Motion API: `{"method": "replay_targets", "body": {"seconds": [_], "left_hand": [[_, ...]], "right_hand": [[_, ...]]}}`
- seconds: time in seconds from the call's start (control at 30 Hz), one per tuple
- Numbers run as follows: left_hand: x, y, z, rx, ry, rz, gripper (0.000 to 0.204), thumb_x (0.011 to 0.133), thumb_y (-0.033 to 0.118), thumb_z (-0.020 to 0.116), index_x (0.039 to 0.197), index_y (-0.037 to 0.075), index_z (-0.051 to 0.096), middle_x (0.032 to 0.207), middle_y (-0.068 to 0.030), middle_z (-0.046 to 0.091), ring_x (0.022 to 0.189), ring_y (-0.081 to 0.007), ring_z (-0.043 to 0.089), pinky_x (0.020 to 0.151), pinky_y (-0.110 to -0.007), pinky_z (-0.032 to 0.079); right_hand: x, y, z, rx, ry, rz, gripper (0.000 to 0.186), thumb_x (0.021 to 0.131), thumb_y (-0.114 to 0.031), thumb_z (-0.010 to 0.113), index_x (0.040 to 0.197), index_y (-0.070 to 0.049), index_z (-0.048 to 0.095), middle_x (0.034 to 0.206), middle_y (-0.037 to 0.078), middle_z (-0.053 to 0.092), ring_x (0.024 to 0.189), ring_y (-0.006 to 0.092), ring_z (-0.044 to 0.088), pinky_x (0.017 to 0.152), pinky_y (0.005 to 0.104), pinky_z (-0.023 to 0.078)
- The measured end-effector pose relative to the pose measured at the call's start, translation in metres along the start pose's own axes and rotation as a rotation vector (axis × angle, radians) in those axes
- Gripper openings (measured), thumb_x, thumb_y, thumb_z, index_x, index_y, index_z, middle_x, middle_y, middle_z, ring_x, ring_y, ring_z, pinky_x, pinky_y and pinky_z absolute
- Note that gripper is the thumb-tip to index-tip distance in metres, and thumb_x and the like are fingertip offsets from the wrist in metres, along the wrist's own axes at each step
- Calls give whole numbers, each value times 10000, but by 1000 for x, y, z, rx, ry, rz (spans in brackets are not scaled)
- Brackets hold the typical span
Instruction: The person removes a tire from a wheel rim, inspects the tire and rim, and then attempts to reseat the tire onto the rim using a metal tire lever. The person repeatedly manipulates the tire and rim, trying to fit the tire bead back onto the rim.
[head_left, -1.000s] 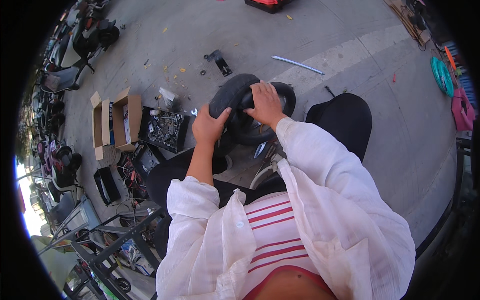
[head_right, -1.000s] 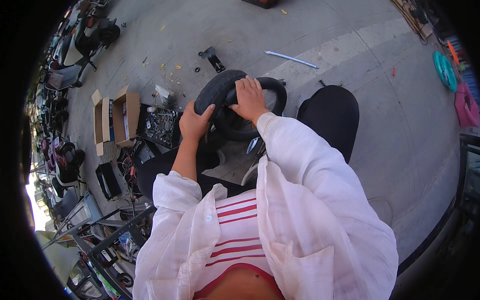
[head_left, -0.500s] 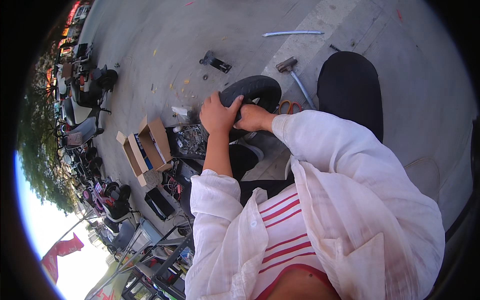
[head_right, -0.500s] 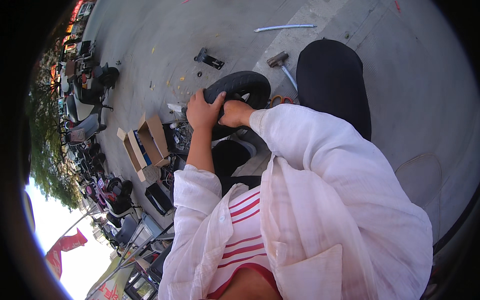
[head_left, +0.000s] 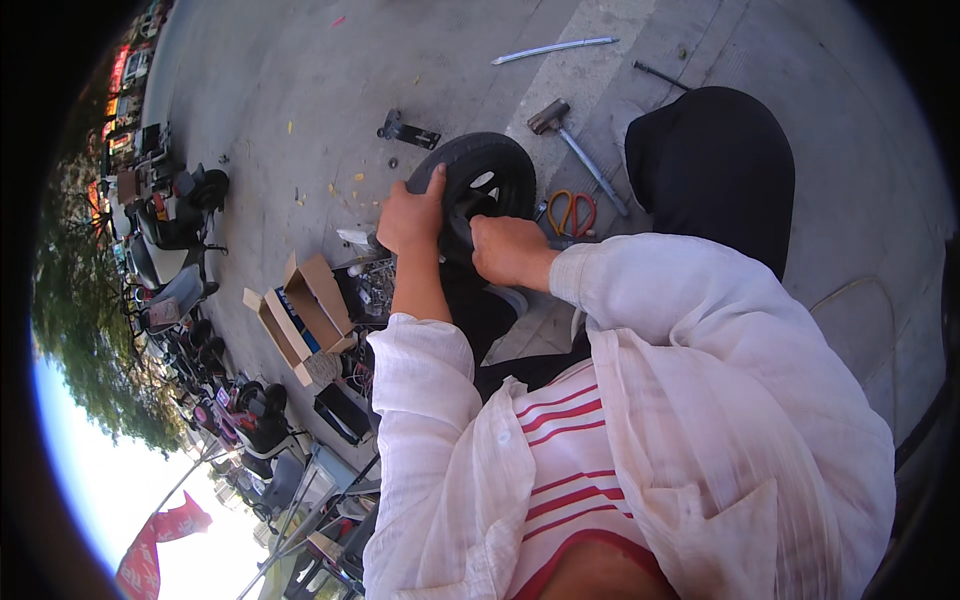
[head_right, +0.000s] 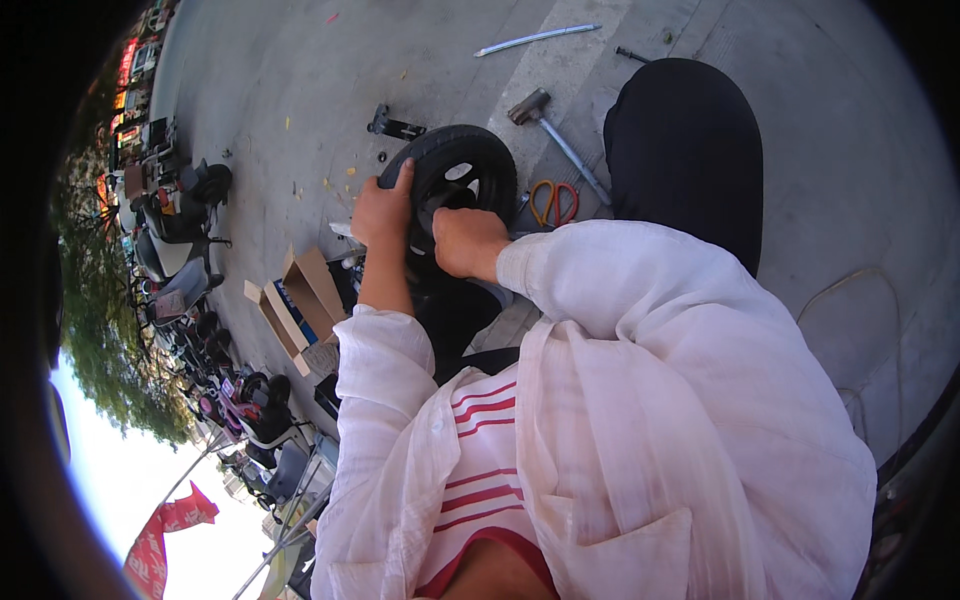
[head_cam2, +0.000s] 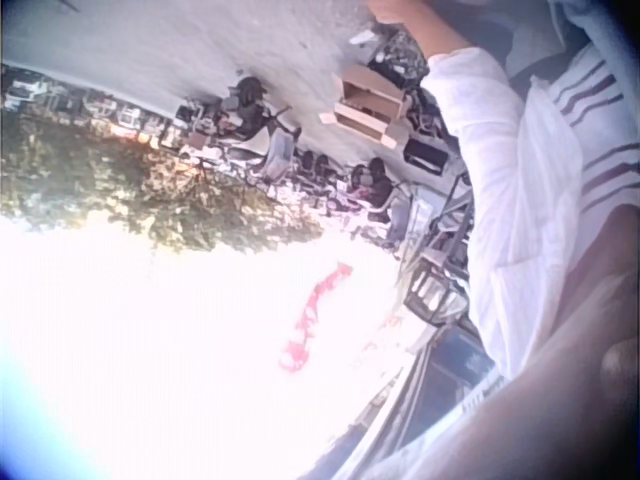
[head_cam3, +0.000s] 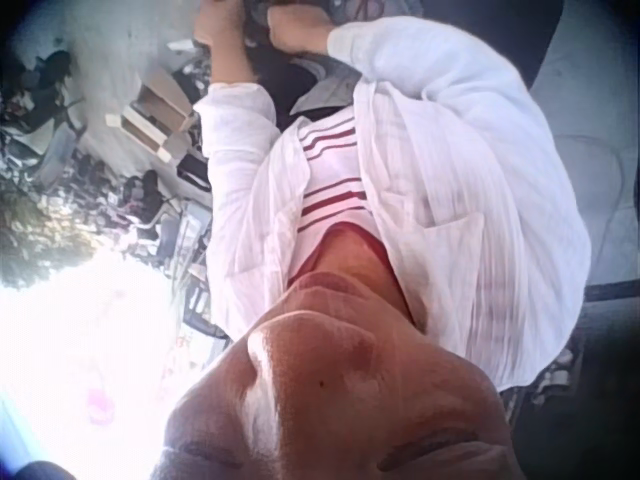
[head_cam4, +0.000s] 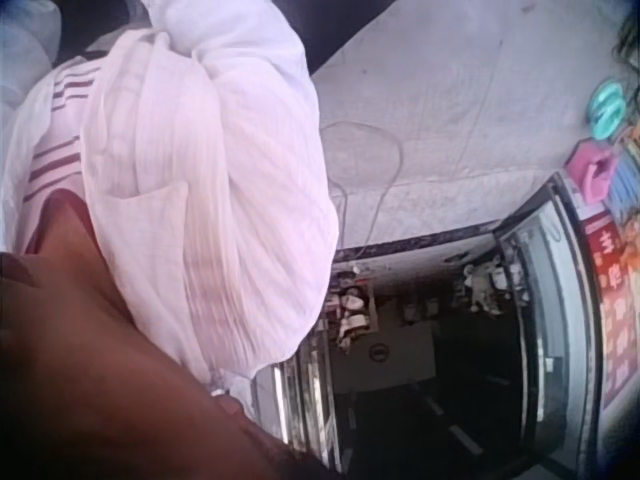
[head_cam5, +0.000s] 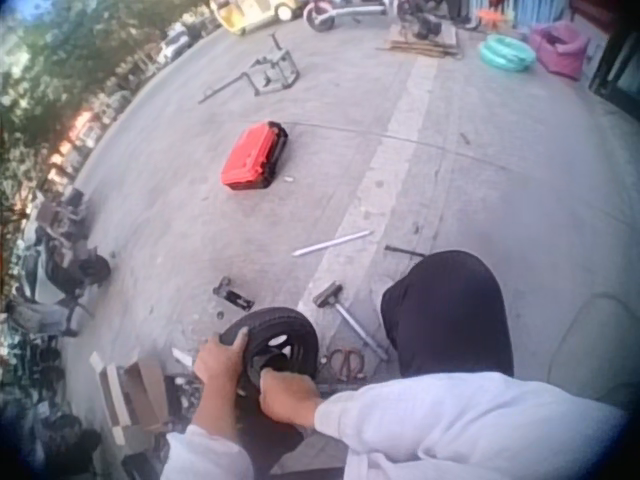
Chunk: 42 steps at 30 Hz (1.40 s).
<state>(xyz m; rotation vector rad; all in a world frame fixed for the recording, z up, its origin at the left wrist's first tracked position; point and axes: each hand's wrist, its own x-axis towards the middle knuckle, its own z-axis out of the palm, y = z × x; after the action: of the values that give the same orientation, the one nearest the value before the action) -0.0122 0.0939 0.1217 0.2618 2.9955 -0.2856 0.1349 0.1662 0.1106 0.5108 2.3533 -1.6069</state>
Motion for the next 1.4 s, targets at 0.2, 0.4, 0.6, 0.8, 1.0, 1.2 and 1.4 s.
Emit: {"method": "replay_targets", "body": {"seconds": [0.2, 0.4, 0.6, 0.8, 1.0, 1.2, 1.4], "left_hand": [[-1, 8, -7, -1, -38, -18, 862, 763, 815, 517, 1088, 36, 693, 1076, -233, 695, 1046, -379, 664, 871, -451, 515], [1, 18, -11, 11, -56, -9, 875, 751, 823, 517, 1083, 34, 700, 1075, -229, 699, 1051, -375, 665, 878, -448, 514], [0, 17, -11, 32, -77, -12, 881, 749, 827, 513, 1106, 43, 699, 1104, -220, 695, 1073, -370, 658, 890, -449, 511], [0, 4, -7, -21, -107, 31, 910, 749, 803, 545, 1251, 47, 613, 1155, -230, 673, 1109, -384, 638, 927, -454, 494], [-18, -57, 11, -469, -151, 393, 978, 652, 403, 875, 1425, 42, 398, 1322, -297, 525, 1214, -432, 538, 1018, -465, 443], [-44, -51, 8, -208, -11, 297, 1072, 605, 295, 902, 1482, 98, 317, 1296, -255, 513, 1164, -429, 554, 956, -478, 485], [-44, -52, 18, -27, 21, 262, 1087, 648, 215, 874, 1522, 160, 230, 1337, -221, 445, 1183, -422, 529, 935, -477, 508]], "right_hand": [[-19, 0, -13, -66, 45, -80, 154, 824, -123, 580, 903, -12, 651, 854, 230, 703, 808, 401, 696, 728, 489, 541], [-32, 7, -20, -133, 76, -158, 129, 822, -114, 577, 895, -8, 592, 774, 225, 682, 729, 415, 679, 663, 529, 518], [-43, 11, -26, -135, 68, -210, 121, 823, -103, 581, 894, -6, 566, 754, 223, 672, 712, 422, 670, 645, 541, 508], [6, 40, -25, -249, 154, -197, 125, 826, -134, 628, 943, -92, 643, 918, 143, 711, 877, 337, 693, 748, 467, 497], [39, 54, -21, -426, 562, -200, 168, 850, -173, 626, 1005, -115, 654, 995, 78, 634, 1017, 265, 575, 917, 405, 379], [45, 50, -10, -455, 862, -388, 208, 875, -130, 552, 1065, -76, 616, 1051, 108, 596, 1050, 282, 537, 962, 404, 377], [27, 26, 27, 104, 357, -307, 172, 842, -174, 626, 932, -33, 662, 955, 173, 660, 963, 382, 628, 856, 460, 492]]}}
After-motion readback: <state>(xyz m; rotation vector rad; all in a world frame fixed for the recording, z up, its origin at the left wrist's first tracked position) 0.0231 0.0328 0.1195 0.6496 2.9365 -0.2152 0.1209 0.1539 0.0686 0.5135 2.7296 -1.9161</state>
